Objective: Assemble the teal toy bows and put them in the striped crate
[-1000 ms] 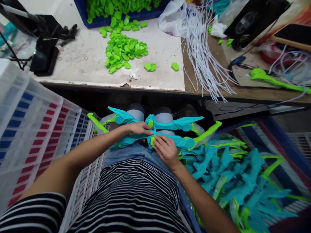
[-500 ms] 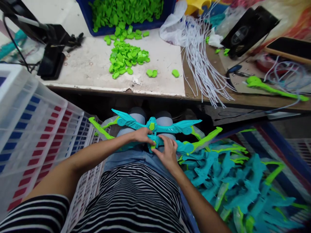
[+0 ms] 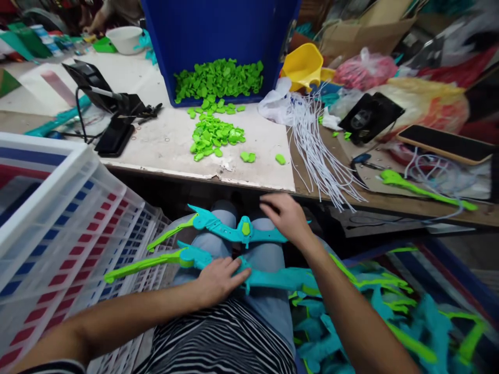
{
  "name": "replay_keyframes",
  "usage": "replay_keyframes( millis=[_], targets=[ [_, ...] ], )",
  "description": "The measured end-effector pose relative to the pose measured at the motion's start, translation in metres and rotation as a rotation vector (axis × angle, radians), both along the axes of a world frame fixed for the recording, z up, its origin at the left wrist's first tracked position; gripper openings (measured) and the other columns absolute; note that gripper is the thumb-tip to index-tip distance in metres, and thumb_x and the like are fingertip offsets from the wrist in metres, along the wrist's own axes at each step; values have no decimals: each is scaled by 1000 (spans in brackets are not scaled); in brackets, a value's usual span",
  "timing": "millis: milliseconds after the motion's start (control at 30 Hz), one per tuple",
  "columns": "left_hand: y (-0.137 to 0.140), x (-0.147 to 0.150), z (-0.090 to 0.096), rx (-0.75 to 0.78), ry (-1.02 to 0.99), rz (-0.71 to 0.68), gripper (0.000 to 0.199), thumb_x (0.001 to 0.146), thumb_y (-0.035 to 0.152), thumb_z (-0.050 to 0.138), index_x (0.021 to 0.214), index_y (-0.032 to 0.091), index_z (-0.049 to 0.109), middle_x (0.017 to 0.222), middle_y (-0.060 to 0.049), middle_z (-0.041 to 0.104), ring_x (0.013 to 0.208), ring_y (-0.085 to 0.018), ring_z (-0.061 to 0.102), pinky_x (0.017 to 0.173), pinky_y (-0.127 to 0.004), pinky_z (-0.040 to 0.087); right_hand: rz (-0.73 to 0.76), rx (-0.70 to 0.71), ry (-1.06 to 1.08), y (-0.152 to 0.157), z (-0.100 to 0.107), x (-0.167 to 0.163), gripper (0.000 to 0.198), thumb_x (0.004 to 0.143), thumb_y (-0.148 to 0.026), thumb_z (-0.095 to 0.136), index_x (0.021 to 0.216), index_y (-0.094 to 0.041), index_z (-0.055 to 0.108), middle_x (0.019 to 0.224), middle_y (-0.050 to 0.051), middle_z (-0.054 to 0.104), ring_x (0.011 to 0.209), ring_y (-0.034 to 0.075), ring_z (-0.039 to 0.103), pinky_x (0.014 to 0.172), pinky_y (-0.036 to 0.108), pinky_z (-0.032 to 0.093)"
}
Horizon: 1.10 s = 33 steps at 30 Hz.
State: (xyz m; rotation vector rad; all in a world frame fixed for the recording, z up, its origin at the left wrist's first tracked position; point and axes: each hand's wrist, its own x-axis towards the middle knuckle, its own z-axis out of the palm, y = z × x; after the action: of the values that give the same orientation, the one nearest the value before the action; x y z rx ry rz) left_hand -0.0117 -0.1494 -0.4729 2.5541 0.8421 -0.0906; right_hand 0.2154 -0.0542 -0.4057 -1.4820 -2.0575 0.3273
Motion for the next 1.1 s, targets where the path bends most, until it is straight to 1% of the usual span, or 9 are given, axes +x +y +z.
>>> replay_keyframes(
  millis=[67,167,233,333,533,700,833,933,1100],
  targets=[
    [-3,-5,-10,12,14,39,52,91,18,41,140,38,37,146,-13,35,122,-31,46,94,-48,42,-80,139,-125,55,12,-12,25,86,-27,51,105,-19,67,112,11,66,106,29,53,92,49,41],
    [1,-8,-15,-83,28,66,69,83,29,59,144,39,28,150,-14,28,131,-36,34,99,-54,36,-215,160,-278,120,14,-30,29,82,-28,58,107,-15,66,115,16,64,109,35,45,88,52,37],
    [7,-7,-12,-192,22,64,82,77,39,66,146,36,23,146,-15,34,130,-36,35,101,-55,34,-271,168,-359,146,12,-40,31,82,-34,59,103,-13,67,109,19,64,105,36,44,84,52,35],
    [13,-4,-5,-305,19,83,79,77,46,63,146,33,26,134,-14,47,121,-33,46,99,-52,36,-235,177,-460,164,10,-51,26,84,-32,55,95,-13,68,98,19,65,100,34,43,82,50,33],
    [19,-2,2,-350,30,111,72,80,42,60,145,32,30,131,-14,51,119,-32,49,101,-50,36,128,181,-560,150,18,-40,33,86,-15,44,112,-14,64,104,16,65,94,28,49,81,43,38],
    [33,4,7,-538,38,214,80,82,42,55,149,16,19,137,-17,50,121,-32,51,100,-43,40,354,124,-405,117,13,3,32,83,-15,44,103,-19,68,108,10,66,100,24,55,87,42,45],
    [44,13,5,-616,60,330,66,83,38,53,141,14,36,127,-16,59,114,-30,57,94,-39,44,40,224,-162,97,-1,17,32,84,-22,46,109,-20,65,112,9,65,106,25,56,92,45,45],
    [48,18,-2,-617,29,371,58,79,36,57,133,15,47,120,-14,64,107,-29,60,89,-37,46,-230,246,-186,94,-11,5,33,82,-39,55,101,-16,69,98,14,67,94,30,57,85,47,46],
    [57,16,-21,-667,-140,406,48,77,36,58,120,15,58,102,-9,68,91,-24,61,79,-31,47,-271,228,-207,91,-15,-19,26,81,-39,60,91,-18,70,92,12,67,91,29,55,80,46,44]
  ],
)
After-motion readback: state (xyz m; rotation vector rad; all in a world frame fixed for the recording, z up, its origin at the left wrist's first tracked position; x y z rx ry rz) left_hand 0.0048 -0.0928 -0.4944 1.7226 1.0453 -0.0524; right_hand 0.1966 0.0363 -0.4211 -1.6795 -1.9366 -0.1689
